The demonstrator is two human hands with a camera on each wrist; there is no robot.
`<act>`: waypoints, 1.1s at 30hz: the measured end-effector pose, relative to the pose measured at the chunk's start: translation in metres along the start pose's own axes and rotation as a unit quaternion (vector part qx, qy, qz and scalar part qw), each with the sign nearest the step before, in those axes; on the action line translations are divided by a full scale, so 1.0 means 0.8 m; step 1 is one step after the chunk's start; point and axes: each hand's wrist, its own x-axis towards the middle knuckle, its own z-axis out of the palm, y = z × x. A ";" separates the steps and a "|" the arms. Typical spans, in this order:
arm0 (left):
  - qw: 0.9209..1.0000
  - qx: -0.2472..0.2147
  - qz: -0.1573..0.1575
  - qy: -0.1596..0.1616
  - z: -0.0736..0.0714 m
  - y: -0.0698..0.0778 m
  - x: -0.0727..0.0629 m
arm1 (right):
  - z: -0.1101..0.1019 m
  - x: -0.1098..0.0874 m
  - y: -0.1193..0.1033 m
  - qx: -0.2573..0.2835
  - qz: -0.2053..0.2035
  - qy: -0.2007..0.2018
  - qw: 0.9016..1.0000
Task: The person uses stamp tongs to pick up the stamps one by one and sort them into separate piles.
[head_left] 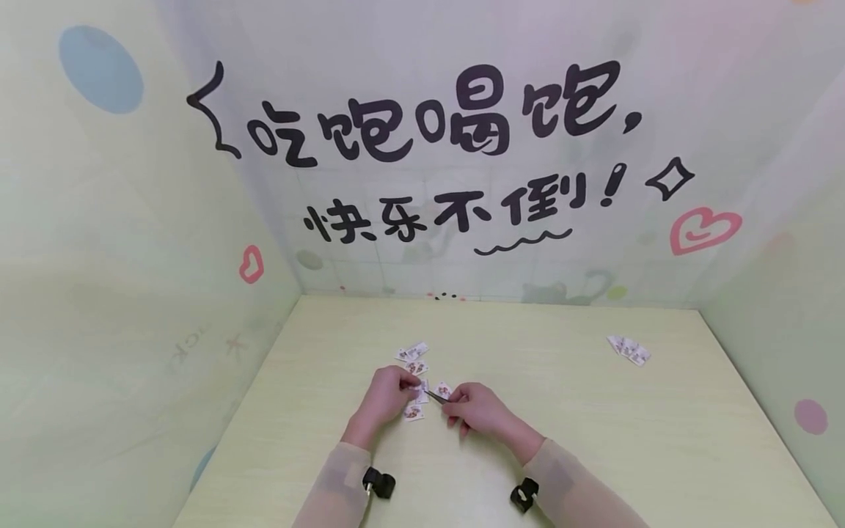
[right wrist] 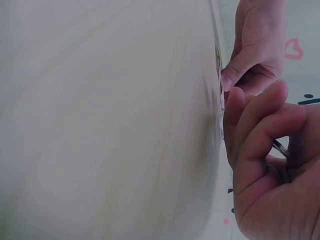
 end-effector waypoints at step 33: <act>1.000 0.005 0.000 0.001 -0.001 0.001 0.000 | 0.007 -0.019 -0.010 -0.017 -0.002 -0.018 1.000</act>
